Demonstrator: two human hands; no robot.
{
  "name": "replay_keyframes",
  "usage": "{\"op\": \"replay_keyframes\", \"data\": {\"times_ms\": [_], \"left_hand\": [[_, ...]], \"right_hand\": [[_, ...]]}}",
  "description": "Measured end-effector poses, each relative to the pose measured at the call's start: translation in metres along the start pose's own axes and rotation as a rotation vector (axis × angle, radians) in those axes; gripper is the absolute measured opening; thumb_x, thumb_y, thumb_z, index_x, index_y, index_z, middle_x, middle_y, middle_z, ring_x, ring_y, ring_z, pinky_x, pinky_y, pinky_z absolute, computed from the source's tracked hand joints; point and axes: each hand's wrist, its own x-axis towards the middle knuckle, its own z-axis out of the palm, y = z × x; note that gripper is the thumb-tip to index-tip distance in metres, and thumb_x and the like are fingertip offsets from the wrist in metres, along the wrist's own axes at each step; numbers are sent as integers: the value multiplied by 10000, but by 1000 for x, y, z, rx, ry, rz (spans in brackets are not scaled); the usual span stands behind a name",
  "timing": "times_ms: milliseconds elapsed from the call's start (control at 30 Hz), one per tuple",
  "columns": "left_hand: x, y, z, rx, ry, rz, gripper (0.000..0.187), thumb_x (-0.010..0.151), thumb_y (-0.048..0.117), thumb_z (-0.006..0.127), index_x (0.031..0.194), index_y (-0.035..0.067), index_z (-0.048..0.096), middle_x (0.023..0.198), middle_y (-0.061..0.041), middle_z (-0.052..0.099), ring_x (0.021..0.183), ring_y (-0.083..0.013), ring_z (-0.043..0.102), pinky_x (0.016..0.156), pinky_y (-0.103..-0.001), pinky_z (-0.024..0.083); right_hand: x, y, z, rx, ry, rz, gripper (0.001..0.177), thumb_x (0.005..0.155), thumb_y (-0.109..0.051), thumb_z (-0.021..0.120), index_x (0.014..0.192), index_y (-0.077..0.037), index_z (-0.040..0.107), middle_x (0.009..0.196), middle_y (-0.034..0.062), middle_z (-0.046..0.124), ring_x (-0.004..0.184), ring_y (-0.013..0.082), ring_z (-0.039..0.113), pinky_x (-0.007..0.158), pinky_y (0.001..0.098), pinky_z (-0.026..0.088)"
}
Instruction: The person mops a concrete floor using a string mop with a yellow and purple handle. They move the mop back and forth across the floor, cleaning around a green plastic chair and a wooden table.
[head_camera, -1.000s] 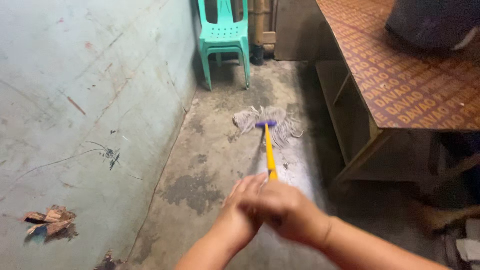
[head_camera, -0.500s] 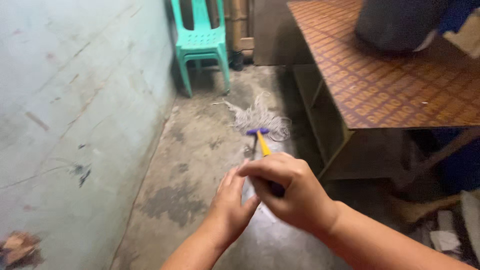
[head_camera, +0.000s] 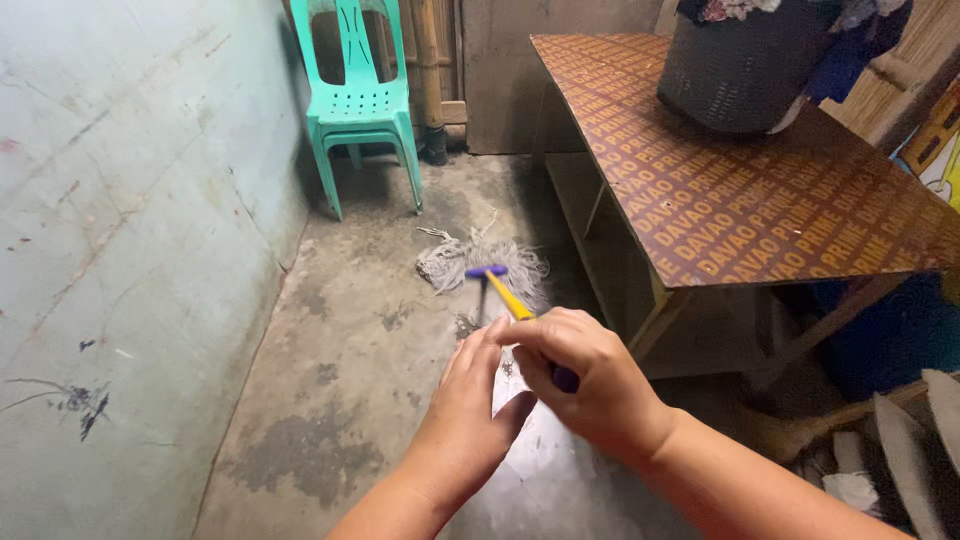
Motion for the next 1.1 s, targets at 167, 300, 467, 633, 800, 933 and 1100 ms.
{"op": "replay_keyframes", "data": {"times_ms": [167, 300, 467, 633, 800, 933, 1100], "left_hand": [[39, -35, -17, -9, -47, 1, 839, 852, 243, 742, 1553, 101, 302, 1570, -175, 381, 1483, -402, 275, 1189, -445, 248], [82, -69, -54, -8, -61, -7, 810, 860, 232, 723, 1546, 105, 311, 1562, -165, 400, 1484, -403, 274, 1182, -449, 241], [139, -98, -101, 18, -16, 32, 781, 846, 212, 722, 1526, 93, 357, 1507, -166, 469, 1440, -350, 396, 1214, -429, 256], [192, -104, -117, -13, -46, 100, 795, 823, 185, 753, 1512, 91, 368, 1502, -162, 466, 1437, -346, 379, 1187, -429, 274], [233, -98, -109, -60, -145, 47, 803, 818, 169, 731, 1539, 143, 379, 1547, -114, 457, 1445, -318, 372, 1162, -410, 318], [255, -111, -96, -67, -200, 37, 806, 842, 198, 730, 1552, 141, 356, 1561, -131, 395, 1482, -340, 311, 1179, -422, 286], [281, -138, -101, -20, -143, 35, 818, 858, 240, 735, 1553, 124, 318, 1576, -155, 386, 1507, -364, 273, 1202, -440, 243]], "right_hand": [[13, 98, 44, -10, 7, 298, 172, 865, -108, 735, 1032, -66, 720, 1066, 100, 742, 1029, 249, 705, 886, 344, 534], [54, 154, 69, -76, -36, 522, 211, 875, -189, 728, 1018, -37, 706, 1160, 91, 734, 1013, 248, 723, 889, 354, 541], [120, 165, 94, -237, 6, 438, 252, 878, -235, 746, 979, -5, 717, 1185, 151, 712, 1014, 318, 699, 849, 378, 543], [183, 106, 85, -391, 36, 341, 206, 880, -236, 750, 892, -33, 718, 885, 138, 725, 859, 333, 685, 774, 418, 528], [224, 52, 48, -318, 236, 52, 93, 910, -82, 751, 967, -52, 684, 856, 74, 700, 814, 248, 696, 775, 346, 546], [230, 59, 48, -237, 321, 70, 242, 894, 61, 681, 1117, -33, 680, 899, 39, 726, 790, 155, 747, 687, 269, 573], [238, 141, 63, -211, 316, 60, 261, 912, 79, 656, 1146, -32, 680, 894, 35, 730, 796, 118, 748, 712, 245, 573]]}}
